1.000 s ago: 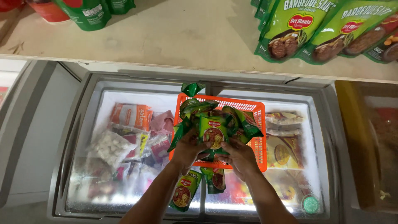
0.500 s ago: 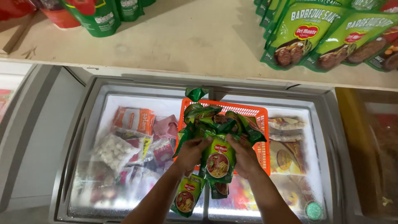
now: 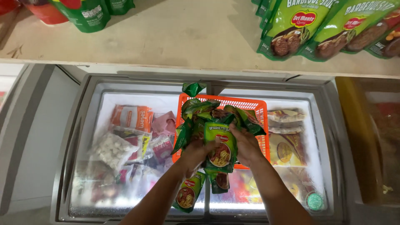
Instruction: Arranging sauce packets from a basket onto a grocery store shelf.
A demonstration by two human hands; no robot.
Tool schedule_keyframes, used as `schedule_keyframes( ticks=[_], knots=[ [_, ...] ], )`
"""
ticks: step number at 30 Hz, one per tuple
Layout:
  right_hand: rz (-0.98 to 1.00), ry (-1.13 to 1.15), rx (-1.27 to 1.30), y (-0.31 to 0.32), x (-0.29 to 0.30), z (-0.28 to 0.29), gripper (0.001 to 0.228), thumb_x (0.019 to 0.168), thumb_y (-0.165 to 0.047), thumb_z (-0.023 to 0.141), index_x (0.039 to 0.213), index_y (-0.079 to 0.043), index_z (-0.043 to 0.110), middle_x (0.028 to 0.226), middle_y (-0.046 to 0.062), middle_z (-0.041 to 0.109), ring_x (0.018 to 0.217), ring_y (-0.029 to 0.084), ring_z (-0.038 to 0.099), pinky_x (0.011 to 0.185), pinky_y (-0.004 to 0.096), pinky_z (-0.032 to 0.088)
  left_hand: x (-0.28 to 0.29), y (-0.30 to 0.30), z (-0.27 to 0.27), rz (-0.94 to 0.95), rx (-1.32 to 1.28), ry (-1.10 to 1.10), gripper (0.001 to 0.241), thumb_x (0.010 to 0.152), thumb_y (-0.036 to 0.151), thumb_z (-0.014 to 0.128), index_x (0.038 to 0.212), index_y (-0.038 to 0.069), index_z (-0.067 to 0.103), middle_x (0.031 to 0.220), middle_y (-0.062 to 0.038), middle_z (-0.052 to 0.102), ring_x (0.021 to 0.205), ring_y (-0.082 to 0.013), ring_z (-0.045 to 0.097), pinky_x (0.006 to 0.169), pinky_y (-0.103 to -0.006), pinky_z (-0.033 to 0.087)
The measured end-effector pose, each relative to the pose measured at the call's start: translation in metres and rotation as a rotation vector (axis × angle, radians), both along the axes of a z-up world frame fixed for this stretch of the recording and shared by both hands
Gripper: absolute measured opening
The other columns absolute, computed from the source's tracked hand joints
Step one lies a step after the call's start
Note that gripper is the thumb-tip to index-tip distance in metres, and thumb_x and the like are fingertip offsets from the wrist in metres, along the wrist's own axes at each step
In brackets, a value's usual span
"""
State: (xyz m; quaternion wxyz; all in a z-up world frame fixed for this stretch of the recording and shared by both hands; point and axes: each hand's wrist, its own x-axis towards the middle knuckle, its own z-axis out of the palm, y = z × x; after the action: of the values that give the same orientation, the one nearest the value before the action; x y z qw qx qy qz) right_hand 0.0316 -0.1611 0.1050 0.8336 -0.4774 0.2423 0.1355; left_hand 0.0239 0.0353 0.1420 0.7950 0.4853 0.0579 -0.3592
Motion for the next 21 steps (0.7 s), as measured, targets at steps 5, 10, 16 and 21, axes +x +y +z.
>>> schedule_keyframes(
  ticks=[5,10,16,21],
  knots=[
    [-0.013,-0.095,-0.052,-0.007,0.016,0.042,0.038,0.093,-0.03,0.069,0.115,0.001,0.067,0.106,0.012,0.073,0.092,0.023,0.072,0.082,0.041,0.062,-0.003,0.01,0.022,-0.205,0.204,-0.312,0.049,0.076,0.021,0.086,0.12,0.004,0.072,0.112,-0.006,0.078,0.101,-0.0149,0.073,0.092,-0.0318,0.058],
    [0.003,-0.304,-0.11,-0.014,0.042,0.087,0.029,0.094,-0.027,0.072,0.106,0.0,0.071,0.099,0.009,0.073,0.087,0.018,0.07,0.078,0.038,0.061,0.016,0.015,0.068,-0.212,0.143,-0.48,0.048,0.076,0.018,0.087,0.119,0.002,0.072,0.111,-0.006,0.078,0.1,-0.0138,0.072,0.093,-0.0306,0.058],
    [-0.027,-0.435,-0.161,0.0,0.064,0.175,0.024,0.093,-0.026,0.074,0.098,-0.002,0.072,0.093,0.007,0.075,0.083,0.017,0.069,0.072,0.036,0.057,0.045,0.02,0.125,-0.141,0.085,-0.634,0.044,0.077,0.009,0.087,0.116,-0.002,0.072,0.108,-0.007,0.078,0.096,-0.0143,0.071,0.089,-0.0316,0.059],
    [-0.012,-0.587,-0.24,0.009,0.093,0.215,0.035,0.093,-0.031,0.071,0.106,0.001,0.073,0.097,0.008,0.077,0.088,0.017,0.071,0.08,0.035,0.059,0.075,0.025,0.167,-0.17,0.135,-0.645,0.05,0.077,0.006,0.085,0.123,-0.001,0.067,0.112,-0.006,0.078,0.101,-0.0139,0.073,0.096,-0.0316,0.059]
  ],
)
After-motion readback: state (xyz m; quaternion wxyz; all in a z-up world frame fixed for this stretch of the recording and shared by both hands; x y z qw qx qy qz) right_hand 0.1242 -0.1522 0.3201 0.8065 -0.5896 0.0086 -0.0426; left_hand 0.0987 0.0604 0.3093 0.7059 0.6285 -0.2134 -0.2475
